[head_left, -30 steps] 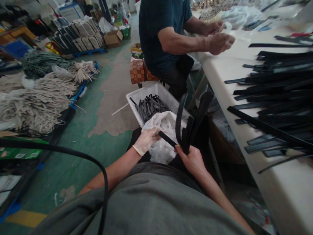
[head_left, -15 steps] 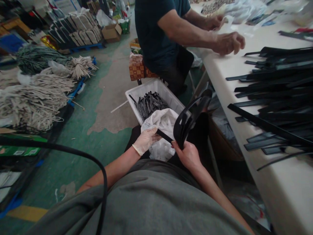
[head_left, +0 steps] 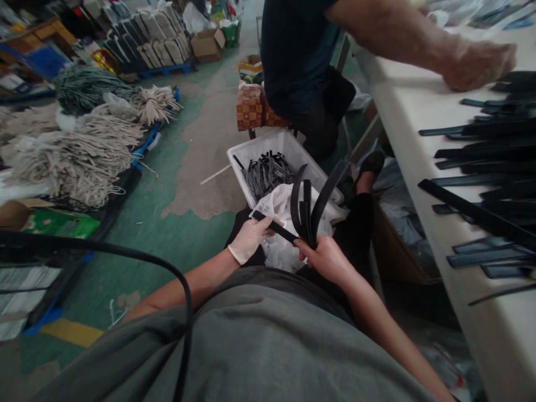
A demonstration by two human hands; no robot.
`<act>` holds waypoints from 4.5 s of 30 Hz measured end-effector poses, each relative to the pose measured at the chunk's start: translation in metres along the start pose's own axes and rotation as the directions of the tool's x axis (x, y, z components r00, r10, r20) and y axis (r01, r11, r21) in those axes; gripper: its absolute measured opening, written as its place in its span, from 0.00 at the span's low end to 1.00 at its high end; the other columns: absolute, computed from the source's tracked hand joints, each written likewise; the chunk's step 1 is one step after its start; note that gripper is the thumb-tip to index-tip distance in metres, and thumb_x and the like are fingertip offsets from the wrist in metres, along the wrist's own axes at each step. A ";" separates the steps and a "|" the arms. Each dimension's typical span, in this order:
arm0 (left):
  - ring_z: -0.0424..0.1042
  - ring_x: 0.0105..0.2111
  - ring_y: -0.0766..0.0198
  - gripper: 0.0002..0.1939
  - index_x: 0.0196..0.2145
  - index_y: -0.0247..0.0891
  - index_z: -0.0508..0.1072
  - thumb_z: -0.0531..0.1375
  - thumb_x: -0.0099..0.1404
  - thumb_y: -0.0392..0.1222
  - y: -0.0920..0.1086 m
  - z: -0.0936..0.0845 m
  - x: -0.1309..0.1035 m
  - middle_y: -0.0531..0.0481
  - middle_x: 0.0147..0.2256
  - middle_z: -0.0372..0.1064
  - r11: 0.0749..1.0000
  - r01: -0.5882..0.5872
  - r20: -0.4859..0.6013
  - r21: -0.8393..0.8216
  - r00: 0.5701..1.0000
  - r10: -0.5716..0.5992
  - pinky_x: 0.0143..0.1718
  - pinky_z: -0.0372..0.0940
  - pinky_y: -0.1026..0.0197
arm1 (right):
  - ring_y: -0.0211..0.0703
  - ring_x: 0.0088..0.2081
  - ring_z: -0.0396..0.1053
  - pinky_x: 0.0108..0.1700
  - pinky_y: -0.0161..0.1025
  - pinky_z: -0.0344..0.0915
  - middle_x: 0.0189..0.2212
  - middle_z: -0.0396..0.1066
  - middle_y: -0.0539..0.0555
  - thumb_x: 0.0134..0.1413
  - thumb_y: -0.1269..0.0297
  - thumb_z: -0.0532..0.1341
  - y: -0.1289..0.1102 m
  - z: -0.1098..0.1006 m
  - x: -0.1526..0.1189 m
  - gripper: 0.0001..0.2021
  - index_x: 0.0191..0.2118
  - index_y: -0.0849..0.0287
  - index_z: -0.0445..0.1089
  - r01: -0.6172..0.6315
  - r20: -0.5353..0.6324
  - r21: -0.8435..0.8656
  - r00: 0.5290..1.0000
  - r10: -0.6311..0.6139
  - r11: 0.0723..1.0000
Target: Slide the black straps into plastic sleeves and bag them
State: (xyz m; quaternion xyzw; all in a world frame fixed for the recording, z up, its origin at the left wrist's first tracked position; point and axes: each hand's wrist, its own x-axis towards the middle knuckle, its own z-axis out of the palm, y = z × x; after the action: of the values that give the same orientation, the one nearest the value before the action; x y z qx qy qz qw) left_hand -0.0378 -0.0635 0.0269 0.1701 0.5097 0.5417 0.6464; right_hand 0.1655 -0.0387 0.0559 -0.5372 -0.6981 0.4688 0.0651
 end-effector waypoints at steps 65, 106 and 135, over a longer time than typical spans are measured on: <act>0.76 0.31 0.63 0.15 0.31 0.34 0.73 0.71 0.53 0.47 -0.014 0.005 0.010 0.46 0.31 0.77 0.990 0.072 -0.177 -0.121 0.980 -0.092 0.40 0.69 0.60 | 0.51 0.27 0.74 0.30 0.41 0.64 0.22 0.75 0.57 0.56 0.45 0.55 0.047 0.008 -0.054 0.23 0.20 0.57 0.71 0.026 -0.314 0.048 0.949 -0.010 0.999; 0.74 0.39 0.60 0.11 0.35 0.36 0.76 0.67 0.58 0.46 -0.032 -0.036 -0.025 0.45 0.38 0.76 0.924 0.082 -0.247 -0.374 0.951 -0.185 0.51 0.64 0.56 | 0.42 0.22 0.71 0.29 0.36 0.61 0.16 0.72 0.53 0.62 0.51 0.52 -0.025 0.054 0.036 0.23 0.23 0.59 0.72 0.081 0.212 -0.105 0.976 -0.057 0.991; 0.74 0.39 0.62 0.11 0.40 0.36 0.75 0.63 0.63 0.45 -0.021 -0.017 -0.010 0.44 0.40 0.76 0.936 0.168 -0.146 -0.310 0.964 -0.221 0.46 0.66 0.60 | 0.43 0.25 0.73 0.32 0.37 0.65 0.20 0.74 0.54 0.58 0.49 0.56 0.006 0.009 0.002 0.21 0.25 0.59 0.74 0.002 0.089 0.063 0.996 -0.008 0.998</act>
State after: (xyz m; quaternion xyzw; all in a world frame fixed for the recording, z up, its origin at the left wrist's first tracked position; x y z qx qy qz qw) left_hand -0.0396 -0.0854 0.0079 -0.0292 0.4934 0.5579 0.6667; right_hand 0.1634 -0.0426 0.0464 -0.5117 -0.6867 0.5138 0.0517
